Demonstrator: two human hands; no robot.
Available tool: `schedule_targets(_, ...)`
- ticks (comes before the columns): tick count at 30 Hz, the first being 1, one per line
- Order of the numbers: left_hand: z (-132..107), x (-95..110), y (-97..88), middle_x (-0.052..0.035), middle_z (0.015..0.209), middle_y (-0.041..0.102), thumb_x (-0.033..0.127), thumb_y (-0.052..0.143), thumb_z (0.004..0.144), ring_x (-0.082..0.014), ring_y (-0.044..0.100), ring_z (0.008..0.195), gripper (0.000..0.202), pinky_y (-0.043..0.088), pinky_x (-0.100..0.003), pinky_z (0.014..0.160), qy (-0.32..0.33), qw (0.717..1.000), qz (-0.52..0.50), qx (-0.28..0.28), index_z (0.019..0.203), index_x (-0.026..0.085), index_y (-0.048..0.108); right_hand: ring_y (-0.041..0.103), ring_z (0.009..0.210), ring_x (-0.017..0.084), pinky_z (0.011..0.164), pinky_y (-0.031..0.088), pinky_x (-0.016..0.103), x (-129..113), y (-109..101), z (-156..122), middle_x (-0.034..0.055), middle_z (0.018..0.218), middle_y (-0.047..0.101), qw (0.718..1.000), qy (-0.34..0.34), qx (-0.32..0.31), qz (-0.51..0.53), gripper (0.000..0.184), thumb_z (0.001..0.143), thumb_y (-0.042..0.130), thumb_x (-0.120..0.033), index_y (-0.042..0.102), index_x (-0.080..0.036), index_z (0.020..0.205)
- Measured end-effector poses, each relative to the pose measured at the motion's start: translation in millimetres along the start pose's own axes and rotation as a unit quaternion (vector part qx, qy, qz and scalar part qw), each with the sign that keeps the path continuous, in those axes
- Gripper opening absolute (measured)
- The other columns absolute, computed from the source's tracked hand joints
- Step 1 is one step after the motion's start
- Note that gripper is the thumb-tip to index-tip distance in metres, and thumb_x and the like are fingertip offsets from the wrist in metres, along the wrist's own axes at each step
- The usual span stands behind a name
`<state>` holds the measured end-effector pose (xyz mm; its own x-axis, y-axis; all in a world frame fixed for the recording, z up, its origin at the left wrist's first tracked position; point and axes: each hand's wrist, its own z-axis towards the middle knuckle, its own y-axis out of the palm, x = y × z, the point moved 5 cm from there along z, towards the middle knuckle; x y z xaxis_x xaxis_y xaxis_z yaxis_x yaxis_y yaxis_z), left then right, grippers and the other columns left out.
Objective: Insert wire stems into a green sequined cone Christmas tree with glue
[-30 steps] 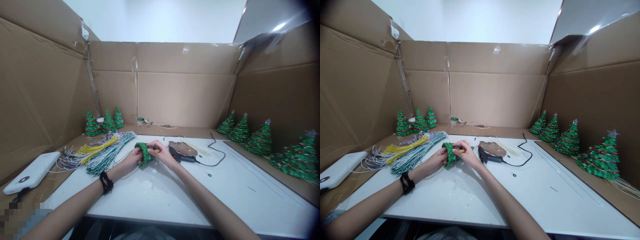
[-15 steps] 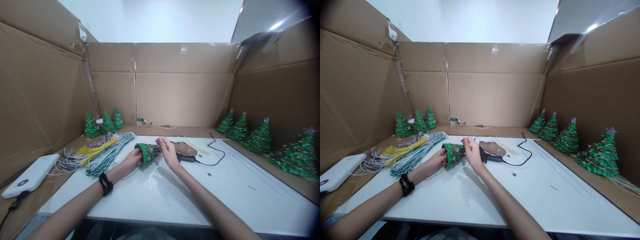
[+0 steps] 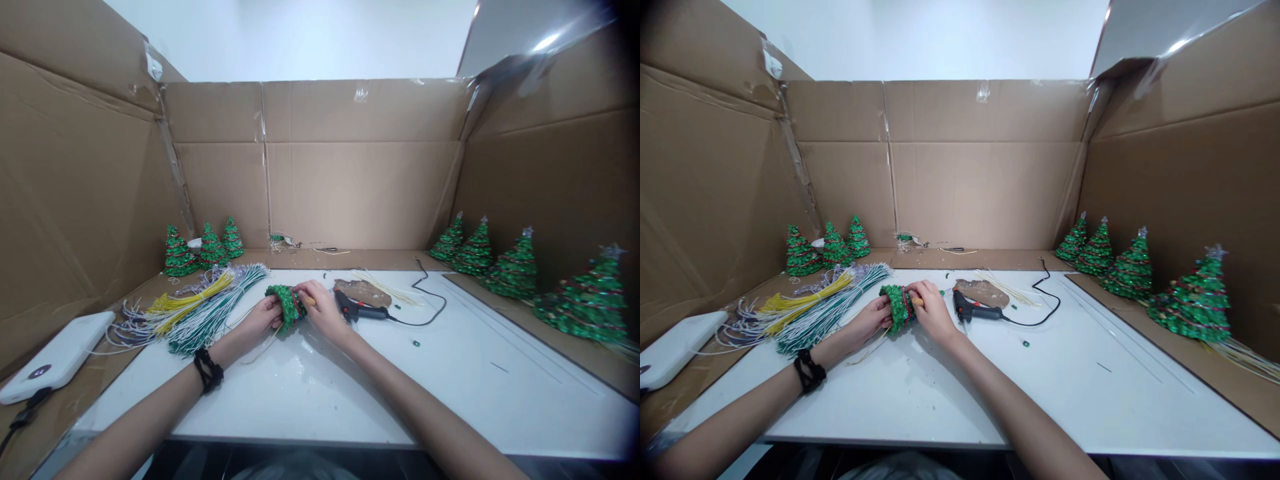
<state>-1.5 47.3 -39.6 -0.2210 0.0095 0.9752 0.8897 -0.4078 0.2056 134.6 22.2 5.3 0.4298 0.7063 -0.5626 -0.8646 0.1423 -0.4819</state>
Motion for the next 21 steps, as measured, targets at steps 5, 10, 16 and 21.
schedule_targets(5,-0.5,0.4,-2.3,0.0070,0.054,0.041,0.038,0.072,0.068,-0.0047,0.033,0.046,0.031,0.023,-0.020,0.045,0.009,1.000,0.012,0.018,0.082,0.014,0.059,0.049,0.097,0.021,0.084,0.040,0.034,0.9,5.0,-2.0,0.0060,0.098,0.055,1.000,0.004,-0.010,-0.021,0.016,0.089,0.041,-0.015,0.054,-0.021,0.096)
schedule_targets(10,-2.5,5.5,-0.5,0.0024,0.064,0.055,0.036,0.074,0.066,-0.0069,0.041,0.052,0.038,0.029,-0.021,0.049,0.006,1.000,0.008,0.028,0.094,0.014,0.062,0.048,0.095,0.021,0.083,0.040,0.034,-1.6,5.6,-4.0,0.0056,0.097,0.053,0.999,0.008,-0.011,-0.032,0.014,0.090,0.040,-0.016,0.053,-0.021,0.095)
schedule_targets(16,-4.2,7.3,1.1,0.0011,0.064,0.057,0.038,0.076,0.064,-0.0075,0.043,0.053,0.044,0.031,-0.021,0.050,-0.002,1.000,0.007,0.024,0.097,0.013,0.064,0.047,0.095,0.020,0.084,0.040,0.034,-3.0,6.4,-6.3,0.0051,0.098,0.051,0.999,0.008,-0.015,-0.037,0.015,0.091,0.039,-0.017,0.052,-0.022,0.096)
schedule_targets(21,-4.2,5.2,0.4,-0.0011,0.069,0.061,0.039,0.076,0.065,-0.0084,0.045,0.056,0.045,0.032,-0.021,0.052,-0.005,1.000,0.014,0.017,0.100,0.012,0.065,0.046,0.095,0.021,0.083,0.040,0.034,-3.8,7.1,-6.9,0.0054,0.098,0.051,0.999,0.011,-0.010,-0.042,0.016,0.090,0.039,-0.015,0.052,-0.022,0.096)
